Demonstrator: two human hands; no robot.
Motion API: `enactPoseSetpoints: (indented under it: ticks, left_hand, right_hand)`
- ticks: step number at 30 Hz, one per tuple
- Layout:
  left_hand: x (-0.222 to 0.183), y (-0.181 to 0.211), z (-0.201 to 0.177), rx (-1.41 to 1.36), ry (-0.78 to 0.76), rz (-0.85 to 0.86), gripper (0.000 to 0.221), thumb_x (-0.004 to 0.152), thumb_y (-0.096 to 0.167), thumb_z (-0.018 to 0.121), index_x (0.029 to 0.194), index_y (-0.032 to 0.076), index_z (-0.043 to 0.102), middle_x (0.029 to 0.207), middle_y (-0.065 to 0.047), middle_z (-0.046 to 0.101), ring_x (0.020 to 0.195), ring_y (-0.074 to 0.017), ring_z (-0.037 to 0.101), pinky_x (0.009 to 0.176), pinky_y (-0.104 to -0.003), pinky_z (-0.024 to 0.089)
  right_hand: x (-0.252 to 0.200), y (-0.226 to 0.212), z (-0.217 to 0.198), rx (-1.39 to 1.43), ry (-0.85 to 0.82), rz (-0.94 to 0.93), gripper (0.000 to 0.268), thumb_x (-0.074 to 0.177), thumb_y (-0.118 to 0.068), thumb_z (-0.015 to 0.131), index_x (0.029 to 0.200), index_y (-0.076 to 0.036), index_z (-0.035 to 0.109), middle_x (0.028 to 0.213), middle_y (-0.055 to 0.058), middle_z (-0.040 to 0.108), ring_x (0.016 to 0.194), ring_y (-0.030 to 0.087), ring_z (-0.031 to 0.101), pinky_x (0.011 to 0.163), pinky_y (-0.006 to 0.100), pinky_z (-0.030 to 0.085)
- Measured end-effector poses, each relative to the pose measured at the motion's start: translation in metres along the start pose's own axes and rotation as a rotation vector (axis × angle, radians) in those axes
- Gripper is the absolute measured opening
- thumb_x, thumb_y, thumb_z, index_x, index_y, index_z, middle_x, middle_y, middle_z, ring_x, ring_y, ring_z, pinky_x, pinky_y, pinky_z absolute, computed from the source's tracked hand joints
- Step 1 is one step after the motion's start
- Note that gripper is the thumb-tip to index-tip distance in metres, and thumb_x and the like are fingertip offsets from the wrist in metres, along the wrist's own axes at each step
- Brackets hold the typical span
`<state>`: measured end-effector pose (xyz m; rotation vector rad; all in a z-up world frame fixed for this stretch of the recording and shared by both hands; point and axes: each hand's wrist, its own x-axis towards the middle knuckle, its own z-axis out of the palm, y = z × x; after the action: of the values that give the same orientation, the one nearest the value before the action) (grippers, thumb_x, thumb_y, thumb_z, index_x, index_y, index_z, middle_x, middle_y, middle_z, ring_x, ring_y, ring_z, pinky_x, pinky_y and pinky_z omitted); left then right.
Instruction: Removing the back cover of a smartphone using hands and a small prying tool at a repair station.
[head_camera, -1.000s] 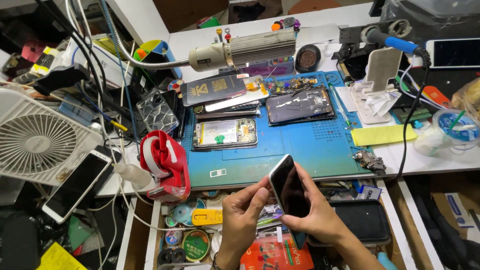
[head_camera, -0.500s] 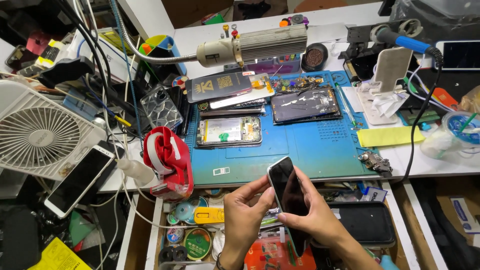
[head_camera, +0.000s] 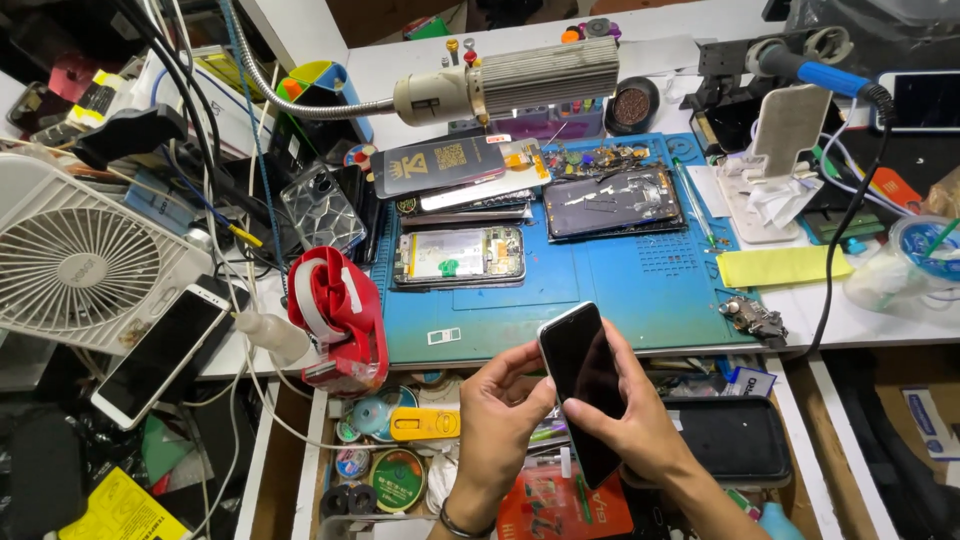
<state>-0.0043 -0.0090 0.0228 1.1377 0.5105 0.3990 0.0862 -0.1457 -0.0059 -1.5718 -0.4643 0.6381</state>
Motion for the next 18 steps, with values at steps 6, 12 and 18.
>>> enactPoseSetpoints:
  ticks: [6,12,18]
  left_hand:
    - [0.009,0.0,-0.009,-0.028,-0.058,-0.188,0.049,0.079,0.008,0.08,0.125,-0.005,0.073,0.11,-0.022,0.081,0.087,-0.0242,0.077,0.07,-0.035,0.068]
    - [-0.002,0.016,-0.003,0.039,-0.088,-0.116,0.033,0.08,0.001,0.078,0.112,-0.005,0.074,0.094,-0.018,0.08,0.078,-0.0232,0.076,0.071,-0.038,0.069]
    - [-0.015,0.01,0.018,0.249,-0.189,-0.235,0.03,0.084,0.008,0.071,0.114,0.004,0.076,0.086,-0.006,0.077,0.074,-0.0102,0.072,0.065,-0.025,0.062]
  right_hand:
    - [0.002,0.002,-0.001,0.029,0.086,0.103,0.085,0.086,-0.028,0.063,0.163,-0.019,0.027,0.155,0.007,0.056,0.136,0.02,0.062,0.106,0.036,0.053]
    - [-0.002,-0.009,-0.003,0.109,0.059,0.156,0.089,0.083,-0.029,0.065,0.163,-0.021,0.028,0.143,0.011,0.067,0.109,0.024,0.074,0.077,0.041,0.068]
    - [0.005,0.004,-0.017,0.208,0.229,-0.028,0.084,0.087,-0.021,0.063,0.164,-0.013,0.029,0.135,0.018,0.068,0.112,0.024,0.069,0.087,0.034,0.058]
